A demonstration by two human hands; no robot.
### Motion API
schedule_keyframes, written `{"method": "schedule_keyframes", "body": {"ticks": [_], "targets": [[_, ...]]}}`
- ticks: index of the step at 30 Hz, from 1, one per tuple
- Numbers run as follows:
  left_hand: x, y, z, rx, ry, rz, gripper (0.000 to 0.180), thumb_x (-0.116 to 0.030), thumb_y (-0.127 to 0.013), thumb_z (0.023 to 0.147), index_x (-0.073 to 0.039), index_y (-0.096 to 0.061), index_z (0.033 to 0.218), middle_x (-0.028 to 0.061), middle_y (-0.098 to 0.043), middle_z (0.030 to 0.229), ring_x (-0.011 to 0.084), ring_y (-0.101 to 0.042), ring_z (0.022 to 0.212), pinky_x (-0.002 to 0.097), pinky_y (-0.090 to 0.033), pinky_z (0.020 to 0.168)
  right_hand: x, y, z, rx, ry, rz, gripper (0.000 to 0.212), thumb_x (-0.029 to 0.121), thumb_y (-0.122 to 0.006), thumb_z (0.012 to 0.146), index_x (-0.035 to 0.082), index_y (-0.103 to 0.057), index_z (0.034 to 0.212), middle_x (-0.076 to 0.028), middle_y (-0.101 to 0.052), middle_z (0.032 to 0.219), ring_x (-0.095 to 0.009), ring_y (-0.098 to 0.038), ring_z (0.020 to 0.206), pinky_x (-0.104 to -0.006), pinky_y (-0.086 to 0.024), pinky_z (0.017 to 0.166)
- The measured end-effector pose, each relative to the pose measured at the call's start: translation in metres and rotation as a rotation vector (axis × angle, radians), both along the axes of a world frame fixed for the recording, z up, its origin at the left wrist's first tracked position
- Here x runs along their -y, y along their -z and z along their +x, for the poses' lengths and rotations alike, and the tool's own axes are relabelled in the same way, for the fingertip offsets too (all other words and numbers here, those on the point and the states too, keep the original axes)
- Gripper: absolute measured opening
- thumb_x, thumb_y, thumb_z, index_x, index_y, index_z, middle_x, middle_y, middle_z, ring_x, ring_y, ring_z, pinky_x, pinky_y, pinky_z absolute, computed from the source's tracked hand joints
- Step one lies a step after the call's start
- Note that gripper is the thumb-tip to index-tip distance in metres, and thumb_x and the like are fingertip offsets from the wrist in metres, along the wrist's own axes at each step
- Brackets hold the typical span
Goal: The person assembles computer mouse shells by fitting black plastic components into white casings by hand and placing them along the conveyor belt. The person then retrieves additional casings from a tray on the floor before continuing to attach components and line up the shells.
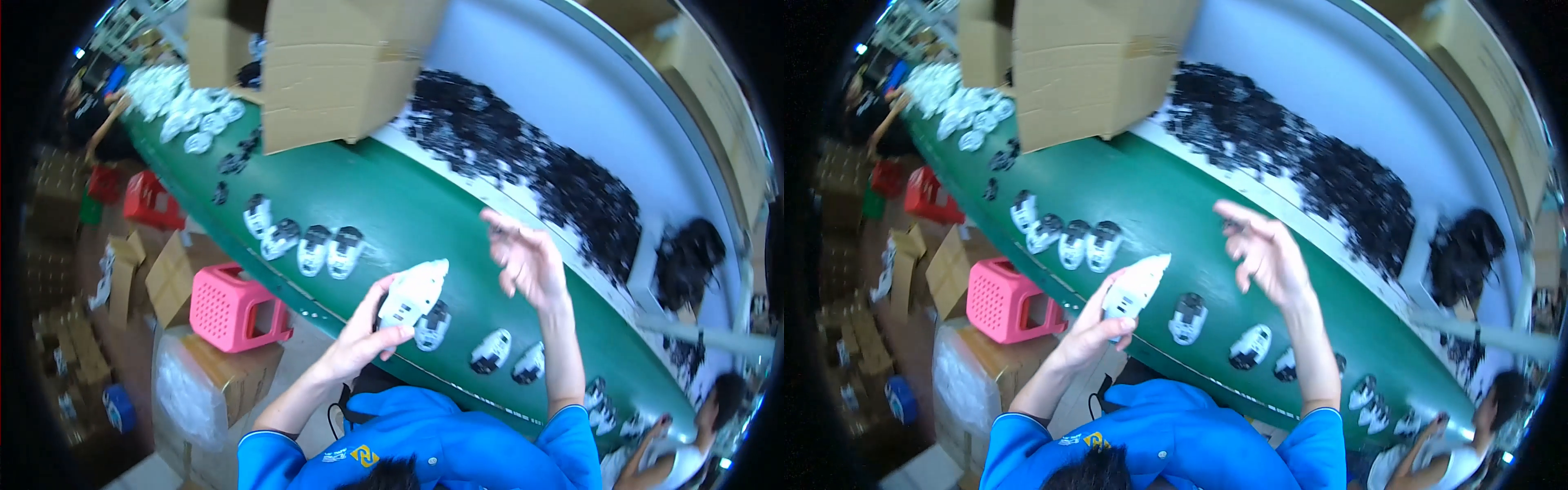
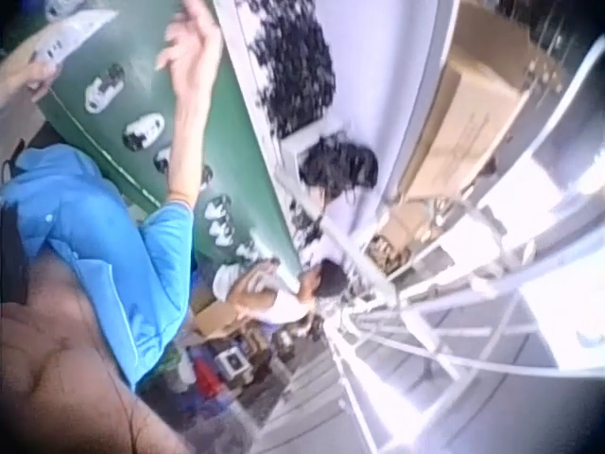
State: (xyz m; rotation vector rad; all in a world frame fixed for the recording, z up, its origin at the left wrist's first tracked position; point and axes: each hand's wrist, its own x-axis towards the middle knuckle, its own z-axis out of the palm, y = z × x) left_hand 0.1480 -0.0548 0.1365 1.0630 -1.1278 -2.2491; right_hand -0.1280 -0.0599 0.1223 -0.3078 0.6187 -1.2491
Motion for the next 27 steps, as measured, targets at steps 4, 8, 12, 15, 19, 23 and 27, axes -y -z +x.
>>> {"method": "schedule_keyframes", "body": {"ticks": [4,8,12,15,19,23,27], "targets": [[-0.016,-0.016,-0.034,-0.087,0.158,-0.024,0.078,-0.024,-0.066,0.079,-0.003,-0.024,0.141,0.0133,-0.055,0.109,0.0092,-0.051,0.071,0.0204,-0.041,0.049,-0.106,-0.045,0.004,-0.303,0.033,0.084,0.039,0.007,-0.052,0.092,-0.008,-0.048,0.127,-0.010,-0.057,0.095,-0.012,-0.056,0.071,-0.0260,-0.055,0.043],[-0.040,-0.037,-0.066,-0.028,0.396,-0.008,0.084,-0.025,-0.068,0.078,-0.003,-0.019,0.143,0.0162,-0.047,0.126,0.0135,-0.055,0.087,0.0246,-0.049,0.064,-0.174,-0.078,0.018,-0.536,0.315,-0.068,0.036,-0.009,-0.064,0.081,-0.006,-0.056,0.117,-0.014,-0.063,0.101,-0.016,-0.064,0.084,-0.0255,-0.059,0.060],[-0.063,-0.055,-0.090,-0.083,0.394,-0.369,0.099,-0.014,-0.081,0.070,-0.005,-0.015,0.144,0.0187,-0.033,0.138,0.0266,-0.031,0.132,0.0399,-0.027,0.109,-0.217,-0.074,0.011,-0.631,0.399,-0.174,0.024,-0.008,-0.066,0.081,-0.008,-0.062,0.104,-0.016,-0.063,0.103,-0.021,-0.067,0.089,-0.0268,-0.060,0.069],[-0.069,-0.060,-0.101,-0.069,0.575,-0.538,0.109,-0.018,-0.084,0.066,-0.007,-0.011,0.146,0.0198,-0.032,0.139,0.0284,-0.034,0.131,0.0400,-0.029,0.108,-0.232,-0.081,0.006,-0.702,0.418,-0.180,0.020,-0.008,-0.065,0.081,-0.007,-0.064,0.101,-0.016,-0.062,0.105,-0.021,-0.066,0.091,-0.0256,-0.060,0.072],[-0.077,-0.064,-0.110,-0.064,0.624,-0.568,0.109,-0.019,-0.085,0.066,-0.006,-0.011,0.146,0.0203,-0.031,0.140,0.0288,-0.033,0.131,0.0401,-0.030,0.108,-0.242,-0.083,-0.001,-0.617,0.447,-0.213,0.020,-0.008,-0.064,0.082,-0.006,-0.064,0.102,-0.016,-0.059,0.108,-0.019,-0.064,0.094,-0.0252,-0.059,0.072],[-0.090,-0.066,-0.114,-0.095,0.544,-0.600,0.109,-0.017,-0.084,0.068,-0.007,-0.009,0.146,0.0204,-0.031,0.139,0.0281,-0.033,0.131,0.0400,-0.030,0.107,-0.246,-0.090,0.010,-0.557,0.476,-0.069,0.021,-0.008,-0.065,0.082,-0.006,-0.064,0.102,-0.015,-0.060,0.106,-0.019,-0.064,0.092,-0.0251,-0.059,0.071],[-0.104,-0.070,-0.122,-0.138,0.401,-0.639,0.107,-0.012,-0.081,0.069,-0.006,-0.007,0.146,0.0195,-0.031,0.139,0.0269,-0.034,0.130,0.0394,-0.031,0.107,-0.244,-0.071,0.024,-0.941,0.533,-0.219,0.020,-0.007,-0.066,0.079,-0.003,-0.066,0.099,-0.011,-0.062,0.103,-0.016,-0.064,0.090,-0.0230,-0.057,0.069]]}}
